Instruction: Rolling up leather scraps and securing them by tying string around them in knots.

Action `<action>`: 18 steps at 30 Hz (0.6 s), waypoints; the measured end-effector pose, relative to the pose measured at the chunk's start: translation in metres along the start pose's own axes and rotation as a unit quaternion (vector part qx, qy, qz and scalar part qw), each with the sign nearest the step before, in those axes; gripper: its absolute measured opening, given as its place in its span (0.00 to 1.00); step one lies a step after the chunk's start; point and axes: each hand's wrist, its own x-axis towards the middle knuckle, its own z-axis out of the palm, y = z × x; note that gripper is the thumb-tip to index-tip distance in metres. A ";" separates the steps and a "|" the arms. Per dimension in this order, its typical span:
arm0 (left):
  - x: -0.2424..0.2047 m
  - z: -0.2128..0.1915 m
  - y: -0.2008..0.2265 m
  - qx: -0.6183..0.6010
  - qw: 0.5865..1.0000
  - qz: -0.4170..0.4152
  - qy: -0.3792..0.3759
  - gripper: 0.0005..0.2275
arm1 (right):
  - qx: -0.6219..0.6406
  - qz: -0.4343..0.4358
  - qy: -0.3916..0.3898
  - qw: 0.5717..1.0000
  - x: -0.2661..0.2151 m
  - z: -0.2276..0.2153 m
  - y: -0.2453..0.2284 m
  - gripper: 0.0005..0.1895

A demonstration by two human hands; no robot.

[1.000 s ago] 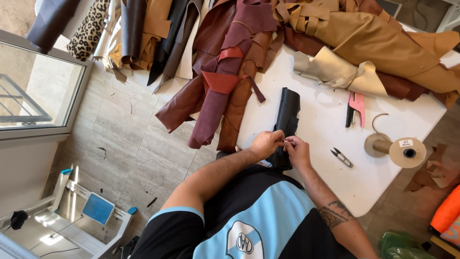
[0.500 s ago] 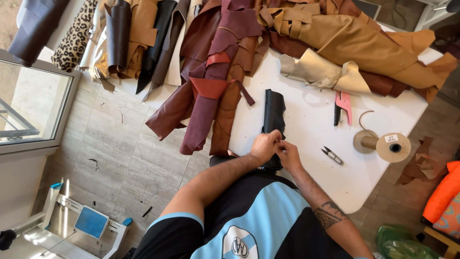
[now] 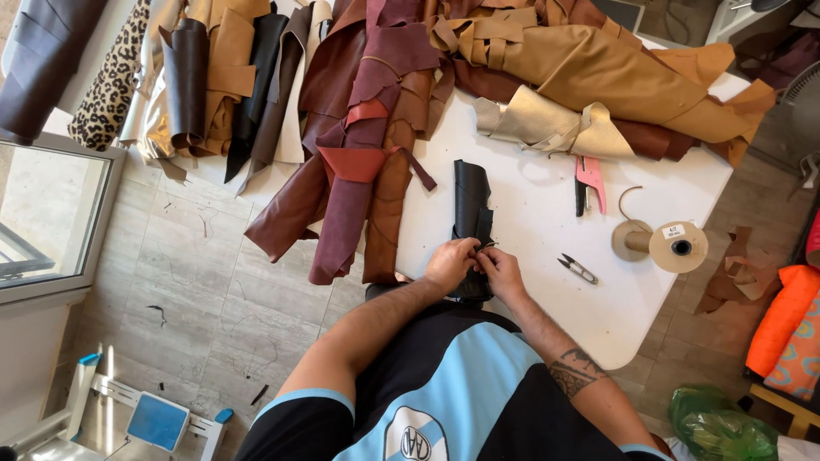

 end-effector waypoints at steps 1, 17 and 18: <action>0.001 0.002 -0.001 0.006 1.000 -0.011 0.001 0.17 | -0.005 -0.005 0.001 1.000 0.002 0.001 0.001 0.12; -0.002 -0.014 0.012 0.014 0.999 -0.035 -0.039 0.17 | 0.013 -0.013 0.025 1.000 -0.010 0.006 -0.008 0.02; -0.003 -0.012 0.009 0.006 0.999 -0.020 -0.041 0.15 | -0.001 -0.021 0.022 1.000 -0.011 0.006 -0.008 0.03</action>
